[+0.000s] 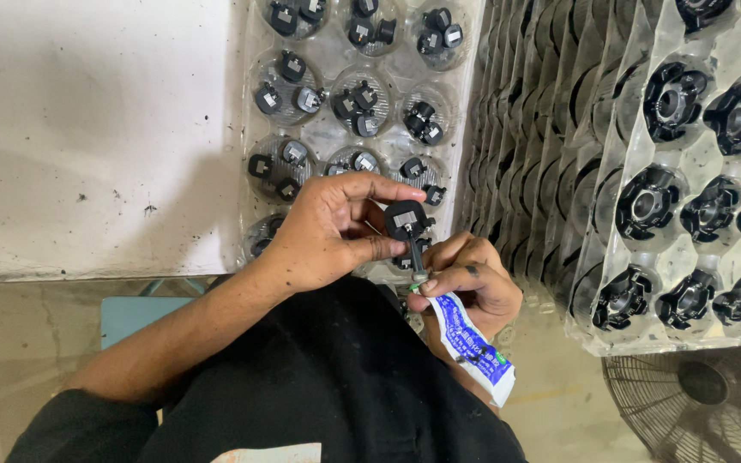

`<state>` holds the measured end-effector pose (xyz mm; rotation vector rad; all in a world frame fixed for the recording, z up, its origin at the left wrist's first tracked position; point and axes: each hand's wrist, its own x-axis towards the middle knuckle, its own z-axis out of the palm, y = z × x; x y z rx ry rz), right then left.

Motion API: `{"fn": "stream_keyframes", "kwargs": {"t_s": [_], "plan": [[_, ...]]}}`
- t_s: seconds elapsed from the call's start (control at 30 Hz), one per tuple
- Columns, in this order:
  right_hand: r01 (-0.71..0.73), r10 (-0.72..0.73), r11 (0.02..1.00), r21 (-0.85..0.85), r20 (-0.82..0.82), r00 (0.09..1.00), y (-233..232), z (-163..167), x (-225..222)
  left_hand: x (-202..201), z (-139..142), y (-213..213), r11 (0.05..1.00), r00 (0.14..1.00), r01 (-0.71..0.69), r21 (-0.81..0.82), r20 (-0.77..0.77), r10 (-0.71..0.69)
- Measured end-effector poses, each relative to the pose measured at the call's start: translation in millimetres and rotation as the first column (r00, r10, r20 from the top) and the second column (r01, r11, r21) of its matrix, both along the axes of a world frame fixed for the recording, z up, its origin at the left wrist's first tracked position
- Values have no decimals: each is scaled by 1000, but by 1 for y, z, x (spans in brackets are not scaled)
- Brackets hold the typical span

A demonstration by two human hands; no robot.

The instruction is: The person picks black rotor-like components one at a time from plastic trays and applies adhesive from a blue tube to each component using a small nozzle applicator, then places the treated component back into the tray. At the end the person handles the adhesive tube at a nearby bench.

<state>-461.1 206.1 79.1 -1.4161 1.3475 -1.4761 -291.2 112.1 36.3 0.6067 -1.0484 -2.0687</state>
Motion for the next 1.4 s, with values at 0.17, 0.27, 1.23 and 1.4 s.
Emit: {"fn": "stream_keyframes", "kwargs": {"t_s": [0.17, 0.27, 1.23, 1.4], "plan": [[-25, 25, 1000, 15, 28, 999, 3, -4, -2, -6, -4, 5, 995, 999, -6, 102, -52, 12], [47, -20, 992, -113, 231, 973, 2, -14, 2, -8, -4, 9, 988, 997, 19, 151, -71, -8], [-42, 42, 994, 100, -3, 999, 6, 22, -6, -2, -13, 14, 873, 912, 337, 352, -353, -210], [-22, 22, 992, 121, 5, 1000, 7, 21, -4, -1, -14, 13, 868, 912, 340, 363, -352, -210]]}}
